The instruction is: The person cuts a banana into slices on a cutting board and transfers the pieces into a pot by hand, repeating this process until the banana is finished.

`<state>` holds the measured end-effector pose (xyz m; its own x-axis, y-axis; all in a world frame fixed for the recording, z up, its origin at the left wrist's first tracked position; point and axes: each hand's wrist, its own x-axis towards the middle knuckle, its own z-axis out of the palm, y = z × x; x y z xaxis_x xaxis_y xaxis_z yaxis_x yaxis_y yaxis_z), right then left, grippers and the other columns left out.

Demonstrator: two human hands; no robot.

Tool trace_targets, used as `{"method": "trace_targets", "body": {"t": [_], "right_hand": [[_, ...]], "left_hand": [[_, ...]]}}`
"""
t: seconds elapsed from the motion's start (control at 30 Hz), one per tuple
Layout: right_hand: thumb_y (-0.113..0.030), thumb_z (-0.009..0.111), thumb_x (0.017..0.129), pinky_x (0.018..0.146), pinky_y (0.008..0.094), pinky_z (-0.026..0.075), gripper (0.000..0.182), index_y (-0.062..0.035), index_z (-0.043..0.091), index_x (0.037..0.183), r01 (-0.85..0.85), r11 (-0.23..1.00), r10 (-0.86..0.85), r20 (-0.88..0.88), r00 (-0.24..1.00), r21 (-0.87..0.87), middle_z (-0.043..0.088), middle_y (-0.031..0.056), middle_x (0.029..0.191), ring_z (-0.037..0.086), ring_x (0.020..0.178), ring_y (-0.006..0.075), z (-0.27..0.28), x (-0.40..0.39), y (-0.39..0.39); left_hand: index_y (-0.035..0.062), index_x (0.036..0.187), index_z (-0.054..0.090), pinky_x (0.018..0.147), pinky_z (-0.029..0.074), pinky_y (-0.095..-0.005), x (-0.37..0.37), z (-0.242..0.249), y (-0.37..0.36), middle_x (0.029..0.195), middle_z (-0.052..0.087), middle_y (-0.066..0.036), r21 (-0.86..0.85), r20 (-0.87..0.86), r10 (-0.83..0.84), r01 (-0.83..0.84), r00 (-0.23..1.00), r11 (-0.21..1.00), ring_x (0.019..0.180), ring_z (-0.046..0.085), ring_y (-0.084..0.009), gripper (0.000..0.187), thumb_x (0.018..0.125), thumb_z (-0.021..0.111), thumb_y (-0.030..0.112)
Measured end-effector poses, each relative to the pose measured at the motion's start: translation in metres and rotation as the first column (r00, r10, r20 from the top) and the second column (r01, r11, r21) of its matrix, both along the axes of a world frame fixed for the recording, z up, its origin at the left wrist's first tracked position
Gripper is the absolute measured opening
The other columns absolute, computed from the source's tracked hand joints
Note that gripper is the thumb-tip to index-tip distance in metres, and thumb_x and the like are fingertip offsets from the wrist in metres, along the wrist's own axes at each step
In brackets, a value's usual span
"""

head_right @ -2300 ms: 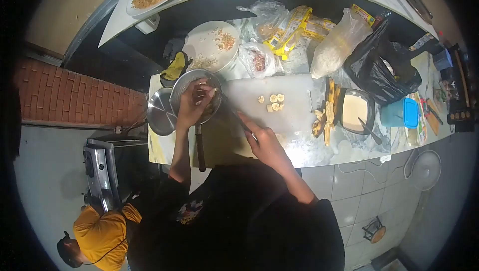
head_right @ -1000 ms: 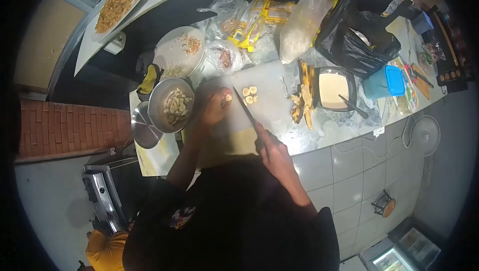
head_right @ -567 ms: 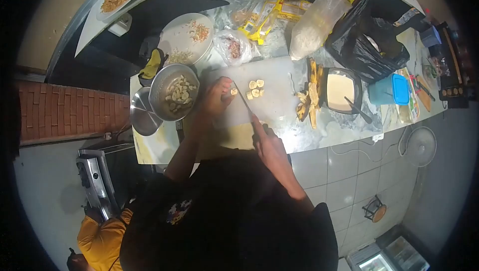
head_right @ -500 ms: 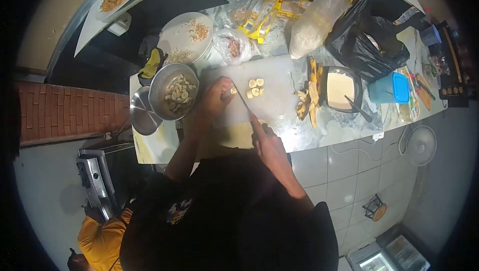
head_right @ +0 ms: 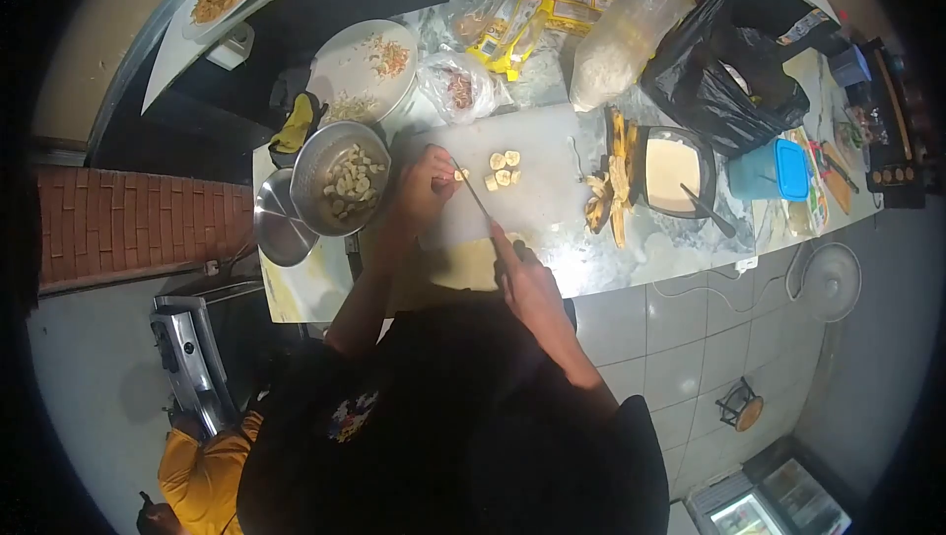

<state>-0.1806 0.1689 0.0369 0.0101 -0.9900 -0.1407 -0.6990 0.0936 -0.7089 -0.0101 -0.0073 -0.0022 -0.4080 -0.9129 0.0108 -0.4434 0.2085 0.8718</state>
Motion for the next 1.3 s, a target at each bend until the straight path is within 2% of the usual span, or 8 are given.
{"method": "trace_targets", "body": {"t": [0.37,0.5,0.7,0.87,0.93,1.03,1.23,1.3], "right_hand": [[0.012,0.062,0.072,0.071,0.05,0.051,0.101,-0.0228,0.021,0.158,-0.061,0.996,0.065,-0.071,0.995,0.061,0.059,0.0276,0.092,0.061,0.077,0.0466,0.004,0.002,-0.002],[0.012,0.062,0.072,0.072,0.0499,0.052,0.103,-0.0235,0.019,0.158,-0.07,0.997,0.072,-0.053,0.996,0.038,0.059,0.0279,0.095,0.062,0.079,0.0462,0.019,-0.001,-0.004],[0.012,0.058,0.076,0.074,0.0489,0.051,0.095,-0.0231,0.024,0.157,-0.04,0.988,0.039,0.008,0.999,0.15,0.06,0.0266,0.094,0.062,0.08,0.0443,0.02,-0.003,0.0],[0.014,0.055,0.078,0.075,0.0488,0.049,0.086,-0.0192,0.032,0.155,0.039,0.999,-0.04,0.062,0.997,0.021,0.06,0.0246,0.092,0.062,0.079,0.0418,0.032,-0.005,0.004],[0.014,0.055,0.078,0.075,0.0493,0.049,0.086,-0.0183,0.032,0.154,0.05,0.999,-0.048,0.075,0.996,-0.015,0.06,0.0252,0.092,0.061,0.079,0.0424,0.03,-0.008,0.003],[0.014,0.055,0.078,0.077,0.0499,0.048,0.084,-0.0168,0.033,0.154,0.072,0.997,-0.071,0.094,0.993,-0.003,0.06,0.026,0.092,0.061,0.08,0.0436,0.03,-0.011,0.001],[0.013,0.055,0.079,0.078,0.0499,0.048,0.084,-0.0174,0.034,0.154,0.083,0.997,-0.081,0.116,0.99,-0.01,0.061,0.0253,0.092,0.06,0.081,0.0444,0.029,-0.012,0.002],[0.013,0.055,0.079,0.078,0.05,0.048,0.083,-0.018,0.034,0.153,0.084,0.996,-0.082,0.12,0.989,-0.012,0.061,0.0251,0.092,0.06,0.081,0.0442,0.029,-0.012,0.003]], "left_hand": [[0.0036,0.112,0.055,0.079,0.057,-0.033,0.002,-0.005,0.001,0.092,0.07,-0.011,-0.012,-0.022,0.02,-0.02,1.0,1.0,0.087,0.069,-0.0226,0.035,0.082,0.073,0.001],[0.0057,0.114,0.052,0.075,0.056,-0.0334,0.0,0.002,0.003,0.088,0.068,-0.01,-0.034,0.008,0.021,-0.021,1.0,0.999,0.079,0.067,-0.0216,0.042,0.078,0.072,-0.003],[0.0052,0.115,0.052,0.073,0.057,-0.0324,0.0,0.001,0.002,0.088,0.068,-0.011,-0.056,-0.009,0.022,-0.022,1.0,0.998,0.077,0.068,-0.0222,0.042,0.078,0.072,-0.003],[0.0049,0.114,0.055,0.079,0.056,-0.0331,0.002,-0.003,0.006,0.09,0.068,-0.012,0.049,-0.003,0.037,-0.037,0.999,0.998,0.086,0.068,-0.0212,0.038,0.081,0.074,0.004],[0.0057,0.114,0.055,0.077,0.056,-0.0334,0.0,-0.008,0.007,0.087,0.067,-0.012,-0.073,0.072,0.066,-0.06,0.995,0.996,0.082,0.068,-0.0205,0.043,0.079,0.078,0.01],[0.0063,0.114,0.055,0.074,0.056,-0.0339,-0.01,-0.01,0.007,0.084,0.067,-0.01,-0.089,0.157,0.143,-0.13,0.977,0.987,0.078,0.068,-0.0217,0.045,0.077,0.08,0.014],[0.0069,0.113,0.056,0.074,0.056,-0.0361,-0.018,-0.024,0.008,0.085,0.067,-0.009,-0.218,0.186,0.205,-0.163,0.961,0.962,0.078,0.068,-0.0241,0.045,0.075,0.08,0.012],[0.0071,0.113,0.056,0.076,0.056,-0.036,-0.013,-0.024,0.005,0.086,0.067,-0.009,-0.224,0.156,0.143,-0.106,0.977,0.969,0.081,0.068,-0.0236,0.044,0.076,0.079,0.011]]}}
